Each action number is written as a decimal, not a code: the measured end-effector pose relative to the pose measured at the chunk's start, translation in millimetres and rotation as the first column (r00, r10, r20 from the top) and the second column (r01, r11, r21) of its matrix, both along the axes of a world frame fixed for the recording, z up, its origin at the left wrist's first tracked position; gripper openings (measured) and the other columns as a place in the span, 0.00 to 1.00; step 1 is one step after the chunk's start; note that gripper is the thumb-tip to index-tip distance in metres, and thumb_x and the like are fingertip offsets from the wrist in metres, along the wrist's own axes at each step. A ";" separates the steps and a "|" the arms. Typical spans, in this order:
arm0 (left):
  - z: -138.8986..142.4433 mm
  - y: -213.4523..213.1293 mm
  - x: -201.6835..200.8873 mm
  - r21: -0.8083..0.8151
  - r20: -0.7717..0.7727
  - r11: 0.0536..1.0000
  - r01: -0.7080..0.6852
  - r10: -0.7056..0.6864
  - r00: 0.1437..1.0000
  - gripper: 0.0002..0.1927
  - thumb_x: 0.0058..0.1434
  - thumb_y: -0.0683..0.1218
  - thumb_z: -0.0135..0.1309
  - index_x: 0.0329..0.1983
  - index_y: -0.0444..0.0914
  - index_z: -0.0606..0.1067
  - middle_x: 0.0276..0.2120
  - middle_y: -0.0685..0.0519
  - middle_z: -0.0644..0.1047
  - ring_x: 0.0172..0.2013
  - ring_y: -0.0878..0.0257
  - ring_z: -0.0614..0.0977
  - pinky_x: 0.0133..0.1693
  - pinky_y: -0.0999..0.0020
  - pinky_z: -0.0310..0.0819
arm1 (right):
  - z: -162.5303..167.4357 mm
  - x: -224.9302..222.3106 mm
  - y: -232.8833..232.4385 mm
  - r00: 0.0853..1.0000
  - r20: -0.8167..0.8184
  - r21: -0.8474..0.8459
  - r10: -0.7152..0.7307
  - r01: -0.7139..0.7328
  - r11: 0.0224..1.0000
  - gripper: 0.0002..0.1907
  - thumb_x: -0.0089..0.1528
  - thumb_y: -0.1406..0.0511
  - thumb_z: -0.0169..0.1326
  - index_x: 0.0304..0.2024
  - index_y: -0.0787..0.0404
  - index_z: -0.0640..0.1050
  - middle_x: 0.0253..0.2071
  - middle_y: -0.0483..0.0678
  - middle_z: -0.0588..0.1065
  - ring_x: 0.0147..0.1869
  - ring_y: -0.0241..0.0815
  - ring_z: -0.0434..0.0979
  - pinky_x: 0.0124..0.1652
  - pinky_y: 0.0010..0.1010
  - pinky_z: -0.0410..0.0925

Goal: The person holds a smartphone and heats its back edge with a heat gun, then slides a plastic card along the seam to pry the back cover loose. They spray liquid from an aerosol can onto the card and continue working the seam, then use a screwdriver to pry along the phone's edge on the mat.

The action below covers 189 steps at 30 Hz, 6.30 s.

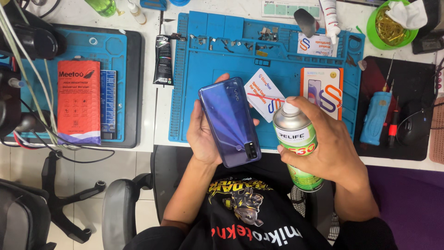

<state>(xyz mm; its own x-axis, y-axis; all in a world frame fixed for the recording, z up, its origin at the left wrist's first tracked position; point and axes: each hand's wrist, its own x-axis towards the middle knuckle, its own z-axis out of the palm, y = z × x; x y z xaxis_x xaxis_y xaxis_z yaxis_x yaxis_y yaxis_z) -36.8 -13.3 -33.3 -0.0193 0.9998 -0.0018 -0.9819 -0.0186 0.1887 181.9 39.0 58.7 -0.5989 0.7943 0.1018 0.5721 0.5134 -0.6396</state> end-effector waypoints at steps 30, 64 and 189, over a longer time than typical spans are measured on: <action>-3.0 -44.8 -27.8 -0.008 0.026 0.996 0.091 -0.091 0.996 0.36 0.79 0.64 0.29 0.83 0.42 0.48 0.63 0.42 0.73 0.57 0.44 0.79 0.53 0.38 0.78 | -103.5 21.0 42.8 0.811 -0.536 0.128 -0.235 0.353 0.927 0.66 0.62 0.48 0.72 0.77 0.53 0.34 0.80 0.50 0.41 0.78 0.48 0.55 0.75 0.42 0.61; 0.3 -135.0 30.6 -0.141 0.009 0.950 0.277 -0.279 0.960 0.29 0.77 0.64 0.25 0.67 0.40 0.56 0.56 0.34 0.72 0.45 0.40 0.81 0.49 0.45 0.77 | -54.2 -10.6 -139.3 0.771 -0.377 -0.602 -0.513 0.217 0.769 0.10 0.66 0.68 0.55 0.34 0.71 0.76 0.23 0.50 0.78 0.20 0.34 0.79 0.20 0.22 0.71; -16.1 -120.7 20.4 -0.235 0.004 0.898 0.371 -0.381 0.925 0.33 0.77 0.64 0.25 0.61 0.31 0.65 0.57 0.33 0.69 0.48 0.41 0.81 0.49 0.45 0.82 | -72.6 -11.4 -141.0 0.732 -0.344 -0.682 -0.589 0.236 0.692 0.08 0.66 0.69 0.58 0.34 0.70 0.79 0.24 0.48 0.78 0.23 0.31 0.76 0.23 0.21 0.67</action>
<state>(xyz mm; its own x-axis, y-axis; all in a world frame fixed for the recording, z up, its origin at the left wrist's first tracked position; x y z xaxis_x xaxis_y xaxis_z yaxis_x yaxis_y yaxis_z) -16.4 -134.0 -49.4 0.3532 0.9050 -0.2371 -0.8984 0.3988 0.1841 170.6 -102.0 -13.9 -0.1852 0.9450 -0.2695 0.1309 -0.2481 -0.9599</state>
